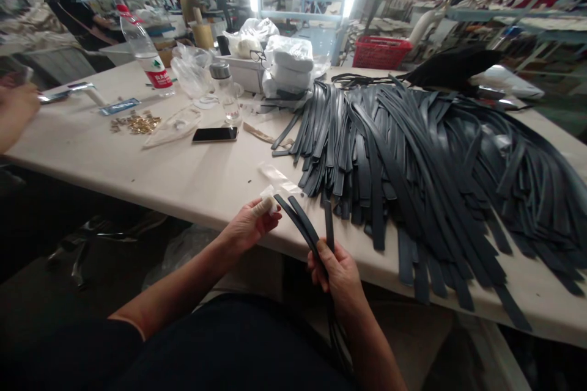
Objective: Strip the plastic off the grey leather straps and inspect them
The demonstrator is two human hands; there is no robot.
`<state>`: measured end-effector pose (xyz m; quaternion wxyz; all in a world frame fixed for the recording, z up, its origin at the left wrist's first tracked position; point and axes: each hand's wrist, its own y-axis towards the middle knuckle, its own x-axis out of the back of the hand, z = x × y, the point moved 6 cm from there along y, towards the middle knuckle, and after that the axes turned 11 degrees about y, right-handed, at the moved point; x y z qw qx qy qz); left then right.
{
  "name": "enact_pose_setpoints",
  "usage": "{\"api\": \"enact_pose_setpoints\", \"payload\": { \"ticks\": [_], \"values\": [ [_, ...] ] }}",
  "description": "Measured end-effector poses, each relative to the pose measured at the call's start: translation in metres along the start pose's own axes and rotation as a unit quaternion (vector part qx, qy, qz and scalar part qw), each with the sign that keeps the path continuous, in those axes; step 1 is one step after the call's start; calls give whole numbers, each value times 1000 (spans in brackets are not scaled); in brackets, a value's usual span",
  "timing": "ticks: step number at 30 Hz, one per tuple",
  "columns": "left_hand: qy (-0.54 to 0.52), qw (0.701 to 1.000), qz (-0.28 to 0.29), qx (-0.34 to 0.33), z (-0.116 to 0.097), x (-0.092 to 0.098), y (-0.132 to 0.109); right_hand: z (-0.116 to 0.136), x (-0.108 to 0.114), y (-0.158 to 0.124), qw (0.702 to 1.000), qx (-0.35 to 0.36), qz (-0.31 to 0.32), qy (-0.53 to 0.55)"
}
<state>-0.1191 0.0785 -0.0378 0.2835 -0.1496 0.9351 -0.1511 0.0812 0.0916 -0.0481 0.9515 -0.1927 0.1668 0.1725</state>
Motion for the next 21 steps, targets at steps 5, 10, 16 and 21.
{"api": "enact_pose_setpoints", "payload": {
  "ticks": [5,10,16,21],
  "values": [
    [-16,1000,-4,13,0,-4,4,-7,20,-33,999,15,-39,-2],
    [-2,1000,16,18,2,-9,2,9,19,-53,982,99,-73,-147],
    [7,999,30,18,3,-12,1,21,16,-60,944,158,-50,-287],
    [24,999,25,24,5,-14,-2,17,19,-55,923,192,-53,-330]
  ]
}}
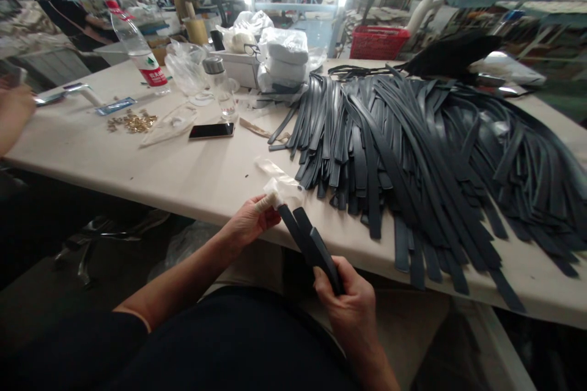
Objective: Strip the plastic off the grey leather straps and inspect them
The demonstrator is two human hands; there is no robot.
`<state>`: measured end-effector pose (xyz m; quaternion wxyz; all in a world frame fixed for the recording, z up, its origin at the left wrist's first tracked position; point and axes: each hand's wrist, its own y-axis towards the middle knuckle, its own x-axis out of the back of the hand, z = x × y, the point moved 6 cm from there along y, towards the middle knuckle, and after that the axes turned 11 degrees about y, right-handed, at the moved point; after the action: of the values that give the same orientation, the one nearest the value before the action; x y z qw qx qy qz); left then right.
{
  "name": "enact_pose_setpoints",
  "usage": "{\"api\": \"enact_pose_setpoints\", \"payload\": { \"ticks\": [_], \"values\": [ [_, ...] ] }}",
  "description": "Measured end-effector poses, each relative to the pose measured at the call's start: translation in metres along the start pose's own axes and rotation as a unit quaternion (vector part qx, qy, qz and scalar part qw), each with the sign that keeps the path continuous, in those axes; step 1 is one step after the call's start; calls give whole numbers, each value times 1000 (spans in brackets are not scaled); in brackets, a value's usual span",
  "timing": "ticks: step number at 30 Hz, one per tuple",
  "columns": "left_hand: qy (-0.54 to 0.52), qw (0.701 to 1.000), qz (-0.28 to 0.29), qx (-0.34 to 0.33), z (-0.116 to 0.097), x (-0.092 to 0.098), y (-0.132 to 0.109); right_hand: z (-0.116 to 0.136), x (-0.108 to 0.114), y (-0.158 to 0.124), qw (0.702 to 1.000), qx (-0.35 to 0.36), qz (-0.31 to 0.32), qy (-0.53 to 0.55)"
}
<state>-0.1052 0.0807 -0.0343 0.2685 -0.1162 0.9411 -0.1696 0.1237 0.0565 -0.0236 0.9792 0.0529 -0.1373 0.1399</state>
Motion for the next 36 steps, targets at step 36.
{"api": "enact_pose_setpoints", "payload": {
  "ticks": [36],
  "values": [
    [134,990,12,-30,21,5,-24,-33,16,-18,971,-200,7,131]
  ]
}}
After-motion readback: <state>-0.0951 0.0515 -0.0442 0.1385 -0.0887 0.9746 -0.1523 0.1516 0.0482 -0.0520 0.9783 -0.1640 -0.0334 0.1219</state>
